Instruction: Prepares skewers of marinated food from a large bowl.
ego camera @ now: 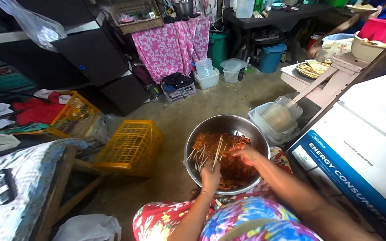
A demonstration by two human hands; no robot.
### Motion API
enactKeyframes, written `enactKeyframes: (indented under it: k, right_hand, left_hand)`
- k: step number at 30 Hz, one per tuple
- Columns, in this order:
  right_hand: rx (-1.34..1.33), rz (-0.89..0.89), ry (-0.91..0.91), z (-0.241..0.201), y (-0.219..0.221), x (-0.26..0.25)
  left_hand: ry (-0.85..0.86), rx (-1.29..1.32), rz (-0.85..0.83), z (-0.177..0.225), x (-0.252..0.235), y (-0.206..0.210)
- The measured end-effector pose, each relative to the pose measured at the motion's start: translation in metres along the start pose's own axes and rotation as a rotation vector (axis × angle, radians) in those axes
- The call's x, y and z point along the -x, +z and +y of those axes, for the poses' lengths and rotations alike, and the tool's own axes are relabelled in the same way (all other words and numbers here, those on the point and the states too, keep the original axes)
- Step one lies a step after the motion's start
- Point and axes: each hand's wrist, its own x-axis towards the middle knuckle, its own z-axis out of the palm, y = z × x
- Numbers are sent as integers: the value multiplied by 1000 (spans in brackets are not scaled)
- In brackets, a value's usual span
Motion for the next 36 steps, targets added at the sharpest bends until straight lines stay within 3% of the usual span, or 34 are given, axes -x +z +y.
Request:
enactKeyframes:
  k: [4,9,13,20,33,36]
  right_hand:
    - [-312,190,-58,-4,-3,-9]
    - [-266,248,-106,-2,-3,-12]
    - [-179,231,-128,-4,-2,-8]
    - [-245,241,-119,-1,-6,-11]
    - [-337,74,-48,-6,-5,-2]
    - [-339,124,-61,-5,-2,-3]
  left_hand:
    - [-17,-43,-85,3,0,0]
    - [-27,-102,-165,4,-1,-1]
    - [-14,-94,-180,3,0,-1]
    - [-12,-55,-144,4,3,0]
    - [3,-31,-140,3,4,0]
    - [-2,-67,-139,2,4,0]
